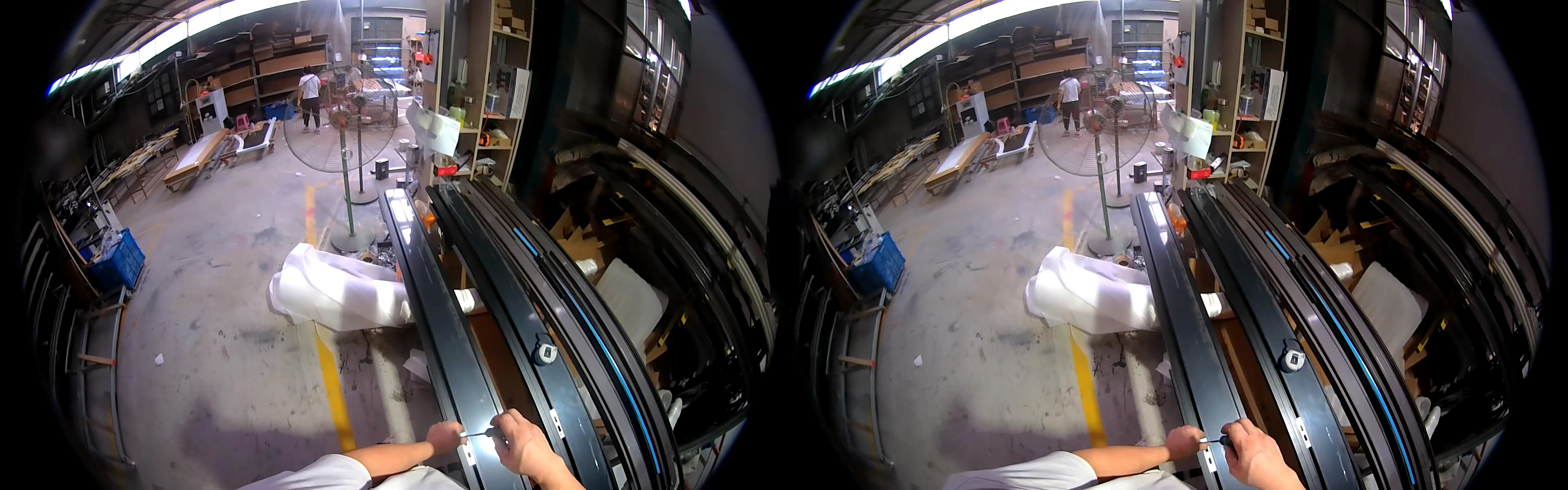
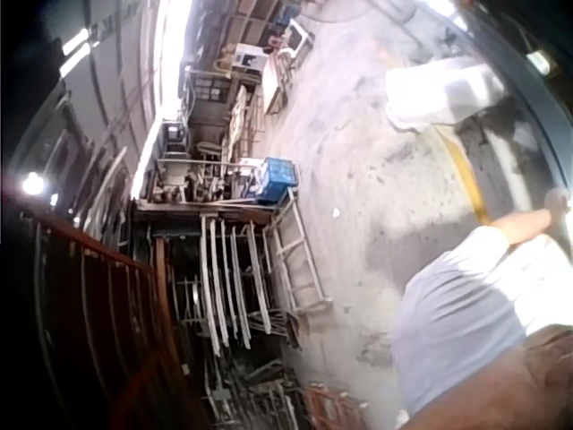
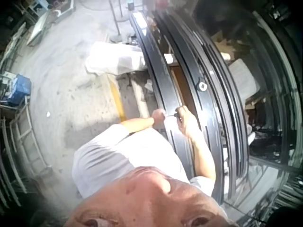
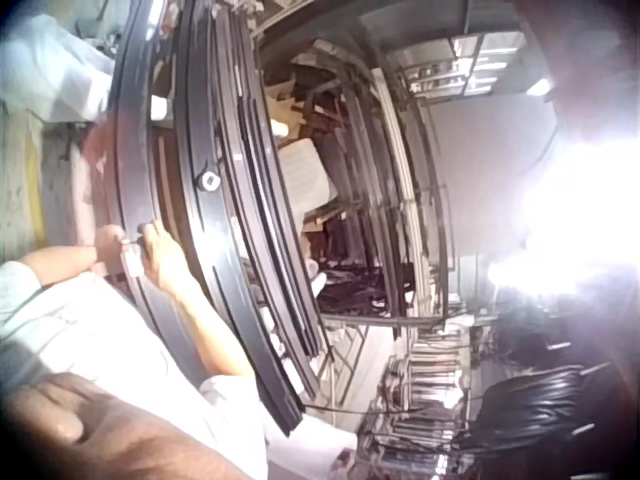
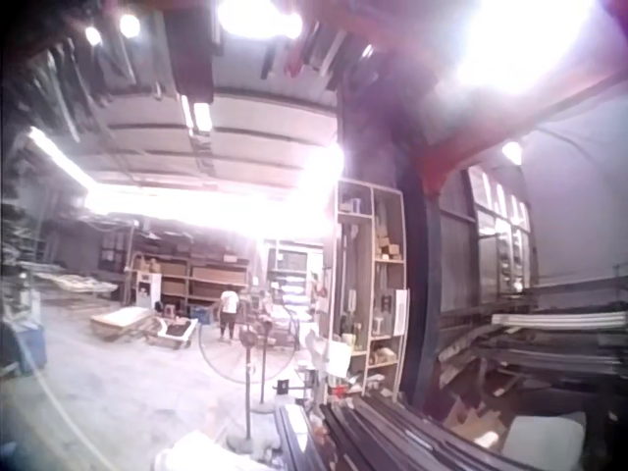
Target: The person measures the length of a metal profile beam using a tape measure and uses a screwdriver to install and secure small metal components into the slots of the beam.
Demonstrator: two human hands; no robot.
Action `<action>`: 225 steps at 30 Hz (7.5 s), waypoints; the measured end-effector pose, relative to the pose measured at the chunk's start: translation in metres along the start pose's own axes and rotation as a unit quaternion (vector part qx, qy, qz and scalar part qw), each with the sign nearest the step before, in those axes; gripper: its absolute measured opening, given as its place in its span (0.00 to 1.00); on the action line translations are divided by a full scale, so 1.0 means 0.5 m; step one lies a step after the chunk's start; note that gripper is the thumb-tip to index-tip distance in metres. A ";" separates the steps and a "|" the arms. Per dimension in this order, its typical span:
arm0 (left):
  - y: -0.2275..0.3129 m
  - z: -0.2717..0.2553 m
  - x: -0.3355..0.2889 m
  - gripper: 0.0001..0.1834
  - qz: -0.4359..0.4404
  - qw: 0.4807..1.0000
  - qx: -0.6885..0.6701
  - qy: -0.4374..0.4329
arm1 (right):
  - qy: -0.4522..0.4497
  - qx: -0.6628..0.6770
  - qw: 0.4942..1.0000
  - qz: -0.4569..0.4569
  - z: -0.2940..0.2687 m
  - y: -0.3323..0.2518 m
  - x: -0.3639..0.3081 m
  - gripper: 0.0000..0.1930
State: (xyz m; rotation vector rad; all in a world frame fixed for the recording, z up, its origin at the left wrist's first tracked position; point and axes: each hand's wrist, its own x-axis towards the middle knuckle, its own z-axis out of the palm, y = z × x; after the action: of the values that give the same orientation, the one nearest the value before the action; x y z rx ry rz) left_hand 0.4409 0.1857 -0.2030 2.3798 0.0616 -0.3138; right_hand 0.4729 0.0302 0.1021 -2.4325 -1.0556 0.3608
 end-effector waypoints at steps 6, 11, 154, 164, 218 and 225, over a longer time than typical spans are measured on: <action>0.008 -0.016 -0.013 0.17 -0.054 0.996 -0.056 -0.036 | -0.017 -0.112 0.988 0.107 -0.007 -0.025 0.012 0.20; -0.008 0.017 -0.003 0.16 -0.010 0.998 -0.061 0.015 | -0.010 -0.075 0.997 0.001 0.004 0.018 0.013 0.21; 0.027 0.027 -0.008 0.11 0.016 0.990 -0.112 0.080 | 0.153 0.151 0.975 0.057 0.045 0.035 -0.008 0.16; 0.077 -0.035 -0.022 0.12 -0.081 0.994 -0.044 0.066 | 0.289 0.167 0.929 0.161 0.077 0.011 -0.196 0.16; -0.001 -0.048 -0.070 0.18 0.437 0.895 0.069 -0.065 | 0.032 -0.029 0.984 0.172 0.042 -0.020 -0.002 0.27; -0.006 -0.048 -0.063 0.18 0.452 0.890 0.029 -0.044 | -0.056 0.013 0.989 0.135 0.011 -0.032 0.011 0.31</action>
State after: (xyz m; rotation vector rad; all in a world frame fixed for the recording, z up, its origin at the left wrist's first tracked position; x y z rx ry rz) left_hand 0.4149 0.2053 -0.1804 2.1701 -1.0773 0.0353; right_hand 0.4644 0.0454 0.1051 -2.5609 -0.7596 0.6020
